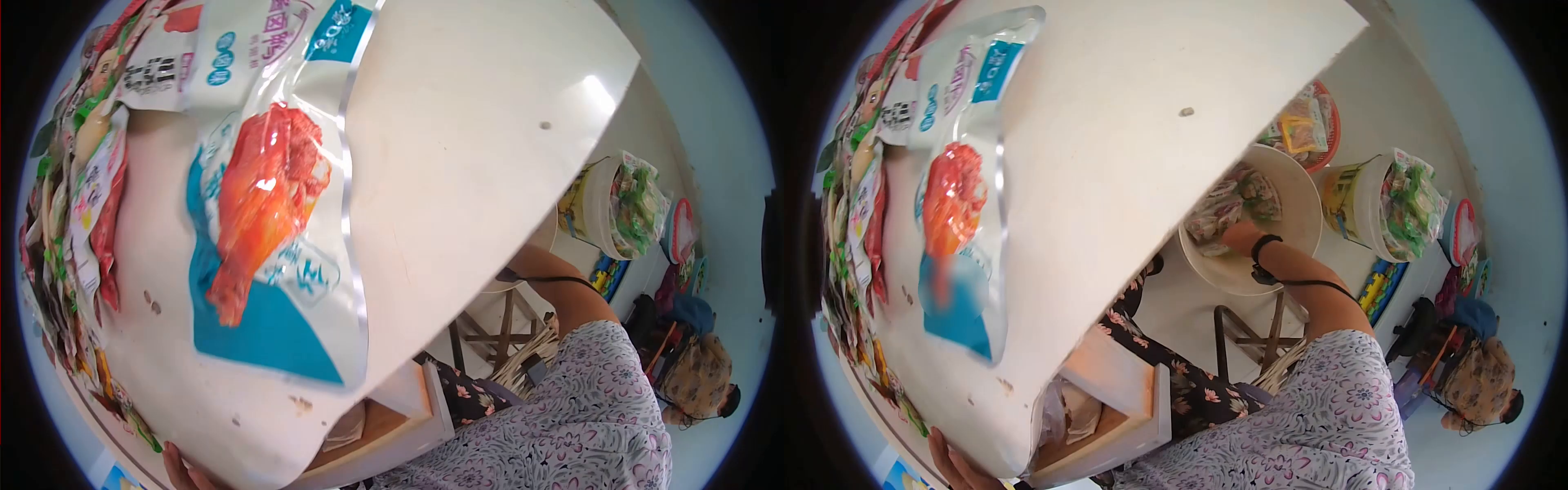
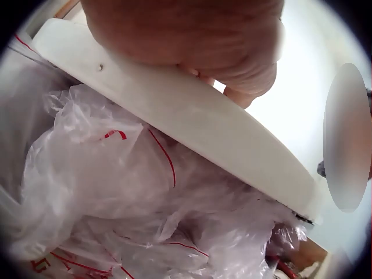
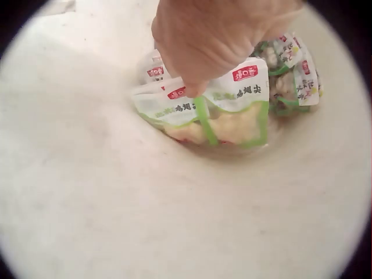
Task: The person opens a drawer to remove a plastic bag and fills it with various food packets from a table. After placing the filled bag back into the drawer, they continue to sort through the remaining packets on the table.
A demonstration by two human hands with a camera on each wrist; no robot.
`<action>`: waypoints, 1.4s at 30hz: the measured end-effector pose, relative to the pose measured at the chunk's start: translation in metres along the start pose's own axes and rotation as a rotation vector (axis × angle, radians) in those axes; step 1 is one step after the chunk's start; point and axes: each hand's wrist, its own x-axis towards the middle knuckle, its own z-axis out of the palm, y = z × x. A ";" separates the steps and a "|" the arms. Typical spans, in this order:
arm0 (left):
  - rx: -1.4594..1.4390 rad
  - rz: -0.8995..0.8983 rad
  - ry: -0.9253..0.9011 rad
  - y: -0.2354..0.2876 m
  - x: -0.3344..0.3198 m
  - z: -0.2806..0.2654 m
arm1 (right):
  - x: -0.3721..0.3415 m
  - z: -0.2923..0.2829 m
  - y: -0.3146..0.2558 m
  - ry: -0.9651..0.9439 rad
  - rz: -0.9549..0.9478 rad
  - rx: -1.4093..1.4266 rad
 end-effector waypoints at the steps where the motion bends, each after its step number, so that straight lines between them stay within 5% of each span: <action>1: -0.004 -0.018 0.002 -0.001 -0.001 0.002 | 0.003 0.007 0.000 -0.083 0.066 0.016; 2: -0.007 -0.035 0.005 -0.002 -0.001 0.002 | 0.005 0.006 -0.002 -0.165 0.131 0.033; 6: 0.015 -0.021 -0.030 -0.001 0.002 -0.001 | 0.016 0.040 -0.005 -0.010 0.179 -0.068; 12: -0.048 -0.075 -0.014 0.002 0.002 0.001 | 0.005 0.013 -0.015 0.168 0.180 -0.028; 16: -0.080 0.012 -0.082 0.007 0.006 -0.001 | -0.010 -0.038 -0.019 0.222 0.194 0.082; 19: -0.330 -0.153 -0.077 -0.007 -0.004 0.000 | -0.032 -0.091 -0.024 0.118 0.268 0.249; 22: -0.303 -0.099 -0.124 -0.020 -0.001 -0.004 | -0.059 -0.125 -0.027 0.152 0.288 0.317; 26: -0.183 0.050 -0.181 -0.048 0.000 -0.008 | -0.094 -0.130 -0.037 0.551 0.264 0.491; 27: -0.019 0.126 -0.207 -0.047 0.005 -0.012 | -0.105 -0.144 -0.050 0.623 0.265 0.605; 31: -0.505 -0.098 -0.101 -0.004 -0.004 -0.011 | -0.145 -0.171 -0.099 0.708 0.215 1.098; 42: -1.005 -0.121 -0.006 -0.026 -0.014 -0.011 | -0.220 -0.348 -0.287 0.982 -0.132 1.209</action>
